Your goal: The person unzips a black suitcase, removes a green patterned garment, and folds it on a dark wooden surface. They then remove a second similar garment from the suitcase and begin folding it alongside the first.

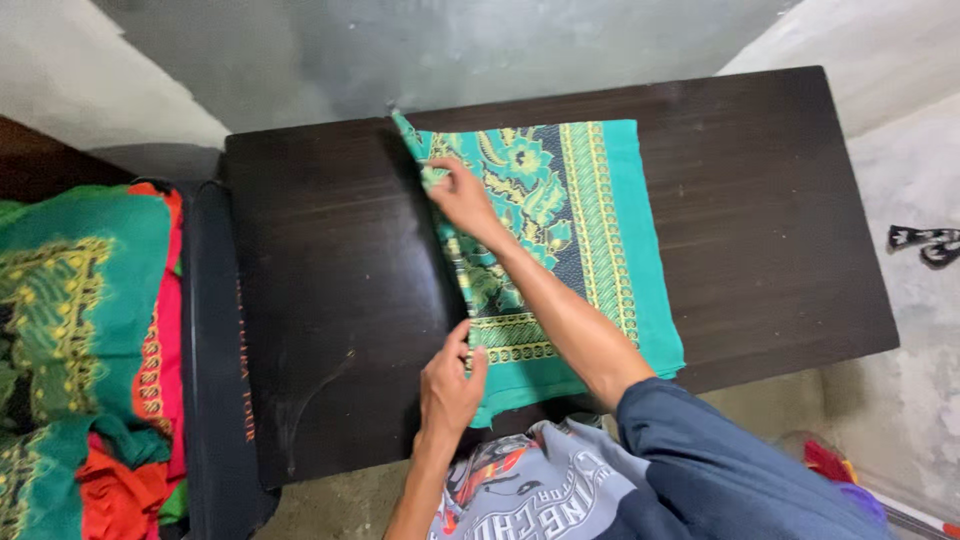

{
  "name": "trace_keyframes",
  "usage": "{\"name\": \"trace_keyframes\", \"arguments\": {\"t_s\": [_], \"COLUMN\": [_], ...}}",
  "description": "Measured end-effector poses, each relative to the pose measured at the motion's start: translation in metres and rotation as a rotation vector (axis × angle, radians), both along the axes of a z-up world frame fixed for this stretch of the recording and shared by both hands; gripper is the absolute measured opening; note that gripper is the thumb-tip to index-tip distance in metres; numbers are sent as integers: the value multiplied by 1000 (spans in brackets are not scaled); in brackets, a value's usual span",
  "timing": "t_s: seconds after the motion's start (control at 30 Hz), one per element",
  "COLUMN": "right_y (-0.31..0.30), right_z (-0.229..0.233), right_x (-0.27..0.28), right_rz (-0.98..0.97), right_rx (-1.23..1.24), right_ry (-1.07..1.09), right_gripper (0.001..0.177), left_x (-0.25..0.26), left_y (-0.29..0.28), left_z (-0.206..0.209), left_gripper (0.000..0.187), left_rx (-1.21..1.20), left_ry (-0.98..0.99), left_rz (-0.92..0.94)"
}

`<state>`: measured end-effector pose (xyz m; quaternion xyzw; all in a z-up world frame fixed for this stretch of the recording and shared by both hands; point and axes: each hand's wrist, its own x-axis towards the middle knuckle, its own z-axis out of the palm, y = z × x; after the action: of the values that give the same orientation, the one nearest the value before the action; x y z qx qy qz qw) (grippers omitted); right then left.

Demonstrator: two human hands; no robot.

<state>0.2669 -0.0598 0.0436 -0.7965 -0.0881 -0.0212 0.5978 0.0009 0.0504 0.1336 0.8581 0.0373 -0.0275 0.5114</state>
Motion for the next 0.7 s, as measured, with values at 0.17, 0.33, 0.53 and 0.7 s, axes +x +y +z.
{"name": "trace_keyframes", "arguments": {"t_s": [0.17,0.33,0.53,0.7], "right_y": [-98,-135,-207,-297], "right_z": [17,-3,7,2], "right_x": [0,15,31,28], "right_rz": [13,25,9,-111], "right_rx": [95,352,496,440], "right_ry": [540,681,426,398], "right_gripper": [49,49,43,53], "left_x": [10,17,15,20], "left_y": [-62,-122,-174,-234], "left_z": [10,1,13,8], "left_gripper": [47,52,51,50], "left_rx": [-62,-2,-19,-78], "left_ry": [21,-8,-43,-145], "left_rz": [-203,-298,-343,-390]}}
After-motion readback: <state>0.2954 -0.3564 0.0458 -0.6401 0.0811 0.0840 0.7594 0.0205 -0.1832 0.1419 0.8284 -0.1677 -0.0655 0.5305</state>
